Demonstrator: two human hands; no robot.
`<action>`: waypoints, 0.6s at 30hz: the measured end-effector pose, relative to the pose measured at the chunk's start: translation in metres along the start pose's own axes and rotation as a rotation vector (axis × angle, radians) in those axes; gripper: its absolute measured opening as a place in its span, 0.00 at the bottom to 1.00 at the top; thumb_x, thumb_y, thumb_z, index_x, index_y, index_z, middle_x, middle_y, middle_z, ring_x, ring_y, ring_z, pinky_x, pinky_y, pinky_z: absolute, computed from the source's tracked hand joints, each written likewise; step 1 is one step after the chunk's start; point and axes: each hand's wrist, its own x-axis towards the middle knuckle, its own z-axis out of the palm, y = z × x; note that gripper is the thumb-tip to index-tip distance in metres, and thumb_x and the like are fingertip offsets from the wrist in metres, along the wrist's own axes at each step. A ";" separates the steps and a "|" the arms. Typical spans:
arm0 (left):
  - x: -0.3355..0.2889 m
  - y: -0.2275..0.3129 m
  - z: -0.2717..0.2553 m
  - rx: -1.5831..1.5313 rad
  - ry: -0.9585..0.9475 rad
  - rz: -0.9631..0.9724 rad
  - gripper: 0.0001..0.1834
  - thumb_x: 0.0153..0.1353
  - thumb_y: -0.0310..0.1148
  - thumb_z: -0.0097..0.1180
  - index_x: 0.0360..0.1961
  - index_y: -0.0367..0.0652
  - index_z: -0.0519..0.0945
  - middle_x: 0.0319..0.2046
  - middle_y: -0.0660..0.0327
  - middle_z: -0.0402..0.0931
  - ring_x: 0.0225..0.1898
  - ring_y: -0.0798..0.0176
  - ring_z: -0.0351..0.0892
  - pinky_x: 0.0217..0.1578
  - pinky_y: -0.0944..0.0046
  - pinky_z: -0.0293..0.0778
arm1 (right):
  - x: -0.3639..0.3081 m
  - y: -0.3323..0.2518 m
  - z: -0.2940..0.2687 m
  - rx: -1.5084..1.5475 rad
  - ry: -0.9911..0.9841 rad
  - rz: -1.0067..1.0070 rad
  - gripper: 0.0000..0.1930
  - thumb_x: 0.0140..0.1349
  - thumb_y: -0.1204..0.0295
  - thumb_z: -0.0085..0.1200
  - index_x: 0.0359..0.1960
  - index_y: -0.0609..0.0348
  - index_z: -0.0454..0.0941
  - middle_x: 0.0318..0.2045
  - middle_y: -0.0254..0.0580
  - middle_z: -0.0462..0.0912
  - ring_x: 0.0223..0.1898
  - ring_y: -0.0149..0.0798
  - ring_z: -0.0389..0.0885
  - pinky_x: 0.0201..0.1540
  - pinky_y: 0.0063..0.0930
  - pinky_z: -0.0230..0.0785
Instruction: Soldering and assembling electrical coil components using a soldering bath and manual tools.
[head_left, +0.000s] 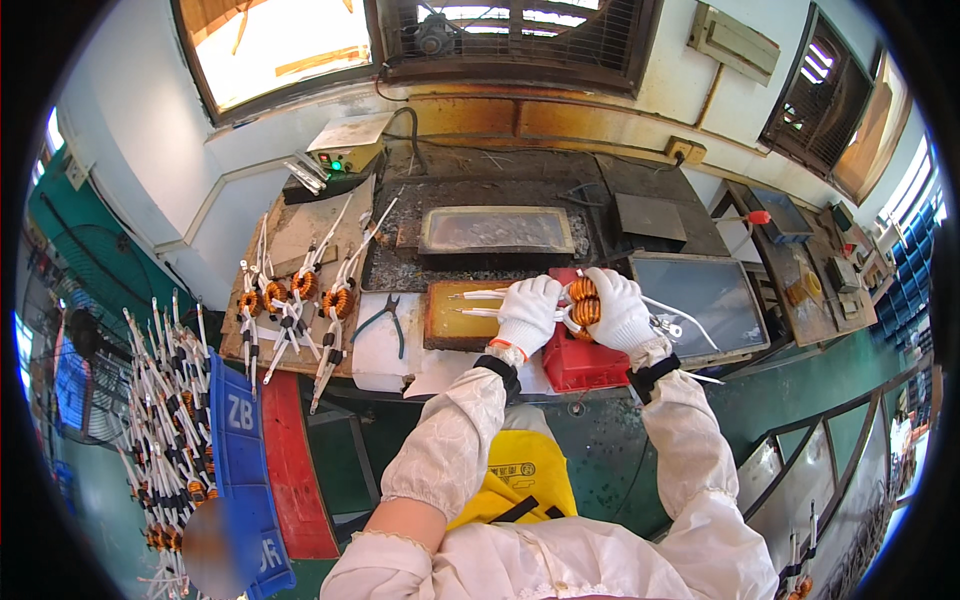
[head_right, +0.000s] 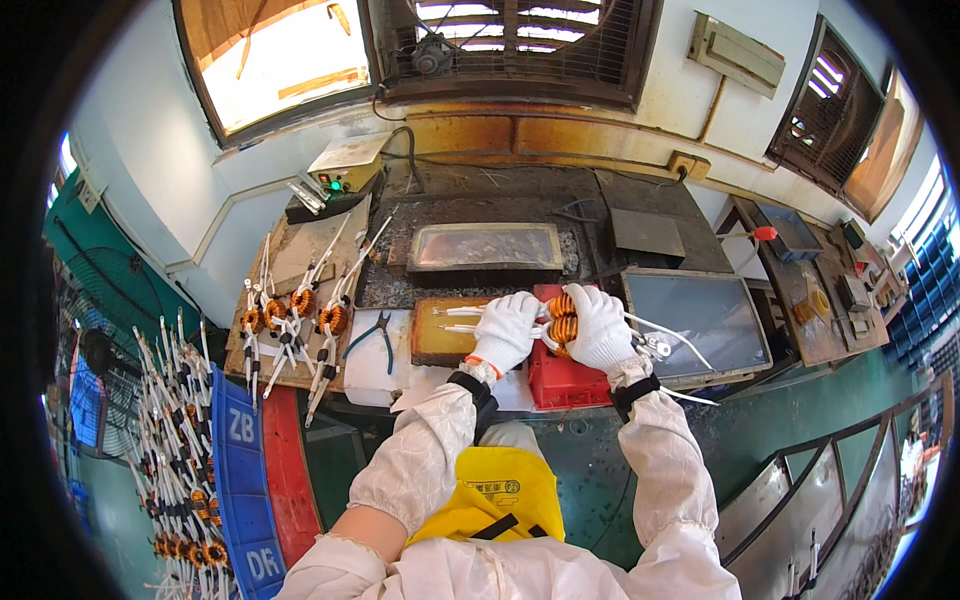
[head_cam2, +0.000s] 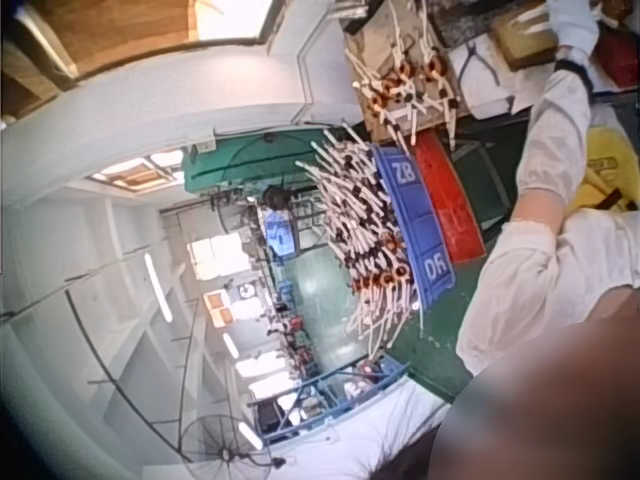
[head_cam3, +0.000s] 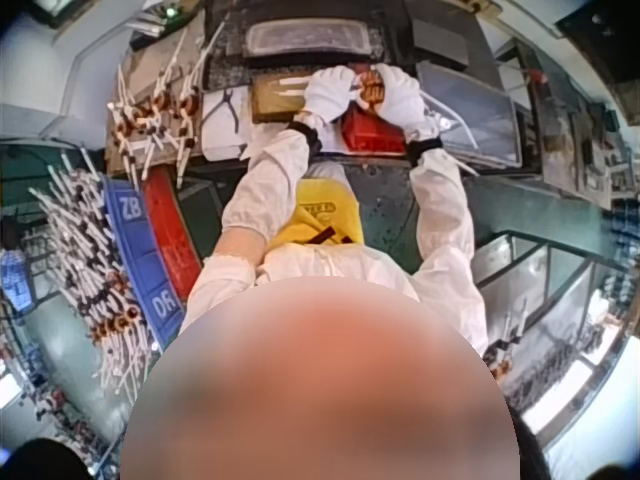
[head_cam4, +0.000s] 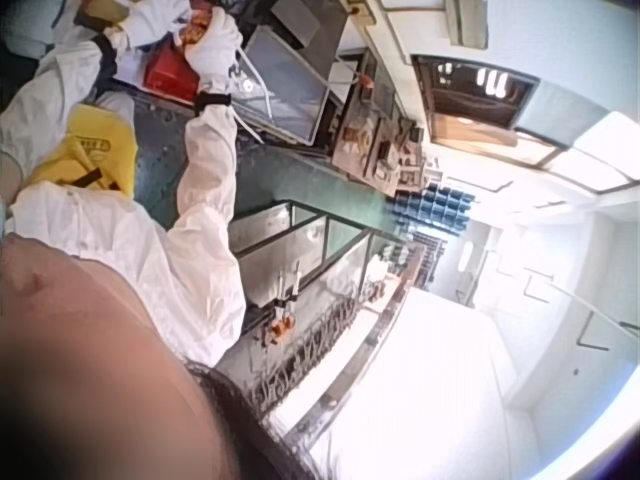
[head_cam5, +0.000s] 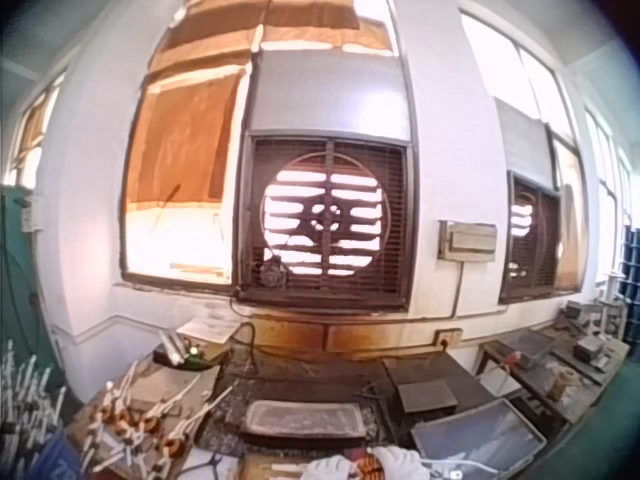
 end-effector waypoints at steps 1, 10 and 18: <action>0.000 0.001 0.000 0.010 0.006 -0.003 0.13 0.54 0.39 0.52 0.38 0.45 0.72 0.35 0.56 0.73 0.39 0.53 0.74 0.42 0.56 0.69 | 0.000 0.000 0.000 0.006 0.001 -0.001 0.37 0.40 0.62 0.68 0.54 0.58 0.67 0.46 0.49 0.74 0.49 0.52 0.72 0.52 0.42 0.61; 0.000 0.001 -0.002 0.007 -0.018 -0.017 0.14 0.54 0.40 0.52 0.38 0.44 0.72 0.36 0.56 0.73 0.39 0.52 0.75 0.42 0.56 0.70 | 0.001 -0.001 -0.001 0.001 -0.006 0.004 0.36 0.41 0.60 0.67 0.54 0.58 0.67 0.44 0.48 0.74 0.48 0.51 0.73 0.51 0.43 0.61; 0.001 0.000 -0.001 0.005 -0.035 -0.021 0.15 0.54 0.41 0.53 0.39 0.44 0.72 0.37 0.55 0.73 0.40 0.52 0.75 0.41 0.56 0.70 | 0.001 0.002 0.002 -0.004 0.025 -0.015 0.36 0.41 0.61 0.67 0.53 0.59 0.67 0.43 0.48 0.74 0.47 0.51 0.73 0.50 0.42 0.62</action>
